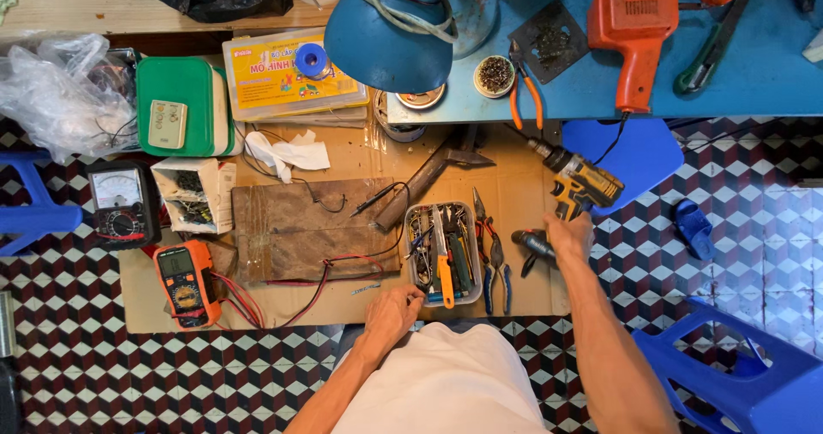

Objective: The person strips insulation from a wire using pliers, wipes hands with tissue, and then uses a hammer to break apart a black plastic component on a wooden block. The person handles a multimeter, wires, and a plastic bucket containing electronic parts.

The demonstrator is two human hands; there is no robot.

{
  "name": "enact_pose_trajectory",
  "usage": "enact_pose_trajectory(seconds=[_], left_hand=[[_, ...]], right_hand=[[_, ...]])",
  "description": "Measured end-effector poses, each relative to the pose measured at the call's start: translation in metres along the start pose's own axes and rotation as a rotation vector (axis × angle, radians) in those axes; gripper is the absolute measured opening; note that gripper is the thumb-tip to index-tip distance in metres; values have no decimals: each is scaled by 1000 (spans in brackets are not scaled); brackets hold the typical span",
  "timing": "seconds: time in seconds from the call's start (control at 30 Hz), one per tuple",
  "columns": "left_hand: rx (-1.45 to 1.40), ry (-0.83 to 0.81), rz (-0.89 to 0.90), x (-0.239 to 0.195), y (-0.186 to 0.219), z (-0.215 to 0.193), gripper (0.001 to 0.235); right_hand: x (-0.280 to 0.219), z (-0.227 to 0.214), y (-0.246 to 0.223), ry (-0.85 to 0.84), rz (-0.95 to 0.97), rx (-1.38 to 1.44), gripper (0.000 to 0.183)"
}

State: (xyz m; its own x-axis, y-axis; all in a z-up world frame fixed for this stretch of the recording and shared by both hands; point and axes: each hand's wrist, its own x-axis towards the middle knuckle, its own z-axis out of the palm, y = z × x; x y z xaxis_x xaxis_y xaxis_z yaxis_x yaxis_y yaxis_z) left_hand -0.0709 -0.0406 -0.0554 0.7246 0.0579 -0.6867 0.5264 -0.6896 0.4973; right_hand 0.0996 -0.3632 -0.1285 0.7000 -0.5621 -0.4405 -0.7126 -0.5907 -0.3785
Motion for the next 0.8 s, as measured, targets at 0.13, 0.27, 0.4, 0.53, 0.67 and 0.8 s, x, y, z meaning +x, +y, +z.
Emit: enact_pose_trajectory(seconds=[0.13,0.27,0.4,0.53,0.67,0.8], left_hand=[[-9,20,-8,-7,1,4,25],[-5,5,-64,-8,1,6,26],[-7,38,-19,-6,-3,11,24],[-84,45,7,-2,-5,11,24],[-22,11,25,-3,-5,8,26],[-14,-40,67,-4,-4,1,29]], right_hand=[[43,11,-19,-76,-5,-9,66],[55,12,-21,-145,-209,22,61],[2,-13,13,89,-568,31,42],[-90,-4,40,-51,-437,-9,37],[-137,35,41,-156,-502,-277,70],[-142,40,37,-229,-336,-248,74]])
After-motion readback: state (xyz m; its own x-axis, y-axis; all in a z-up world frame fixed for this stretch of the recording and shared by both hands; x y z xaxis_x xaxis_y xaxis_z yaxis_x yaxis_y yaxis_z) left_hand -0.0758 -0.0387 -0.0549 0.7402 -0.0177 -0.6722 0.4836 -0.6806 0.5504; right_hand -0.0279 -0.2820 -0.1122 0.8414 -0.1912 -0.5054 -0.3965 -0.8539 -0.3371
